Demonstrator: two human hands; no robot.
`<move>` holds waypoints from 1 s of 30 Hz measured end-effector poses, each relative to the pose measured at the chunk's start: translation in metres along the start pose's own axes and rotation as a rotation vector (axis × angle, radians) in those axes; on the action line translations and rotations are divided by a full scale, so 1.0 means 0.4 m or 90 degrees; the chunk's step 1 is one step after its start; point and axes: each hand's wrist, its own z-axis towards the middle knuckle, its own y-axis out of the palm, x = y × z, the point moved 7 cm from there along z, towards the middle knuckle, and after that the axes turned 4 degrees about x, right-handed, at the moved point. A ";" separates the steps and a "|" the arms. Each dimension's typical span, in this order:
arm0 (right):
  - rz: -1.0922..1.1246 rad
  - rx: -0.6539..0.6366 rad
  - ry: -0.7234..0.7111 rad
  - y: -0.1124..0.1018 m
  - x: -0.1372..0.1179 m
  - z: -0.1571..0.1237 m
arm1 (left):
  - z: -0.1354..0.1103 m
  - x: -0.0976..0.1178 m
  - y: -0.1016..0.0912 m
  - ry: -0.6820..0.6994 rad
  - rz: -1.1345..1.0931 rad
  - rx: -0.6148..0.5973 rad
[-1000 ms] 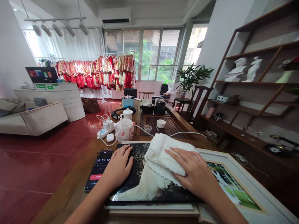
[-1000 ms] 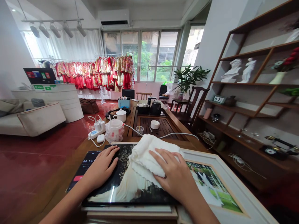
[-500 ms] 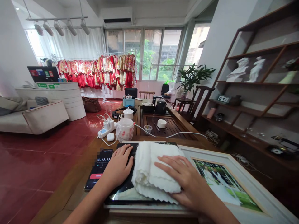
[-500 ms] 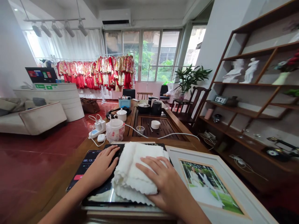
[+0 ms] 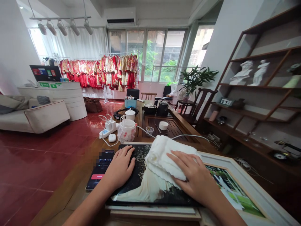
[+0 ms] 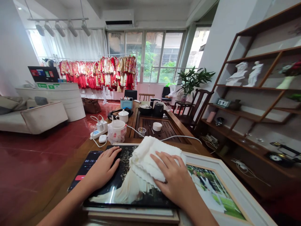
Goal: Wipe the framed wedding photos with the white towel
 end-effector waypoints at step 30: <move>0.090 -0.048 -0.088 0.000 -0.062 0.000 | 0.011 0.004 0.002 -0.008 0.005 -0.014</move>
